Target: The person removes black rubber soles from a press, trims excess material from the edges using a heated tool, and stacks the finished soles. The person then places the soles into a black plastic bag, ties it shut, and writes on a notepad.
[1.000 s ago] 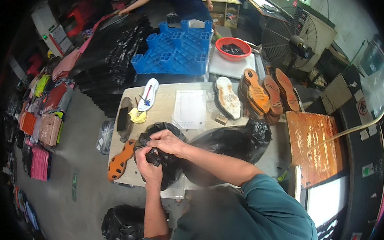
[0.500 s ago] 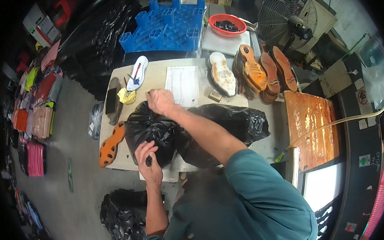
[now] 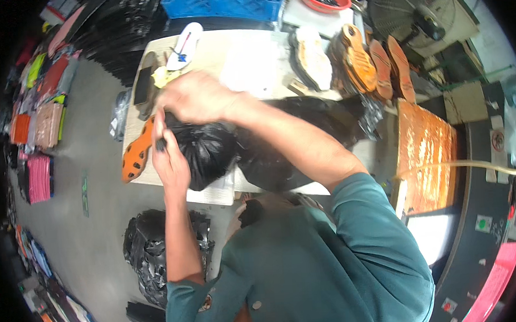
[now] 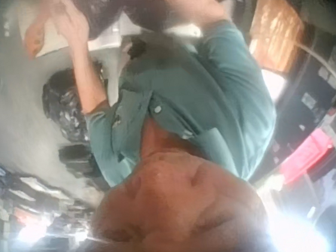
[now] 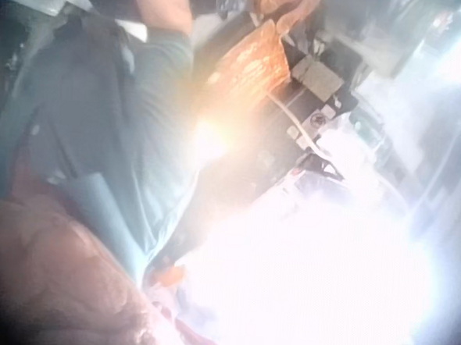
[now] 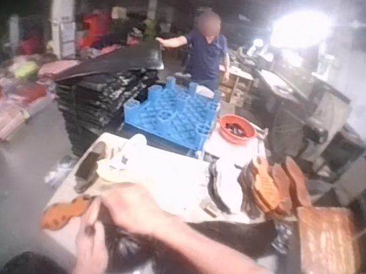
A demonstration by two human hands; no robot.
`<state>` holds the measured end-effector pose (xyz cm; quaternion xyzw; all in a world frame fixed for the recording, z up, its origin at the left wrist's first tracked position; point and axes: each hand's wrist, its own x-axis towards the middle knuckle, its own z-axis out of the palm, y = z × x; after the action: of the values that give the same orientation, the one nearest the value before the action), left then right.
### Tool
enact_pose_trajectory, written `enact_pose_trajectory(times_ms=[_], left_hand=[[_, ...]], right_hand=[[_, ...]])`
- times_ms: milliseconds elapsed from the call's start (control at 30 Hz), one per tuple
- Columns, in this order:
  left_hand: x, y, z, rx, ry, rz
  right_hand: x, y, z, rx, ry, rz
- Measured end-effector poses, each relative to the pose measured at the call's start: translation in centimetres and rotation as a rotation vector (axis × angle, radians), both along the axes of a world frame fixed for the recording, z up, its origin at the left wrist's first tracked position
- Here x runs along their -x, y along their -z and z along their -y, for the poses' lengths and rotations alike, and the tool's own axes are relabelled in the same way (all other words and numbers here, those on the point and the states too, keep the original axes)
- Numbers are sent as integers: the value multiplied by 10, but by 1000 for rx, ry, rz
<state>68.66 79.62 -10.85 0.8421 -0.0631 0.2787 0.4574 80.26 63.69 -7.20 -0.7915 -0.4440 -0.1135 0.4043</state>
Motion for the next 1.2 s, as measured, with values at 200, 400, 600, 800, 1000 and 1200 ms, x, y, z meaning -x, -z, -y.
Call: enact_pose_trajectory(times_ms=[200,400,600,800,1000,1200], left_hand=[[-24,32,10,589,194,-235],[-23,25,10,607,239,-344],[-21,8,48,278,389,-505],[-26,10,54,202,435,-438],[-26,4,58,297,441,-441],[-29,-18,70,-75,609,-484]], right_hand=[[132,-74,83,-80,274,-47],[207,-86,200,-142,1061,-42],[195,-41,190,-224,1180,-363],[191,-53,167,-408,969,-603],[179,-54,148,-129,984,-579],[175,-71,151,163,955,-153]])
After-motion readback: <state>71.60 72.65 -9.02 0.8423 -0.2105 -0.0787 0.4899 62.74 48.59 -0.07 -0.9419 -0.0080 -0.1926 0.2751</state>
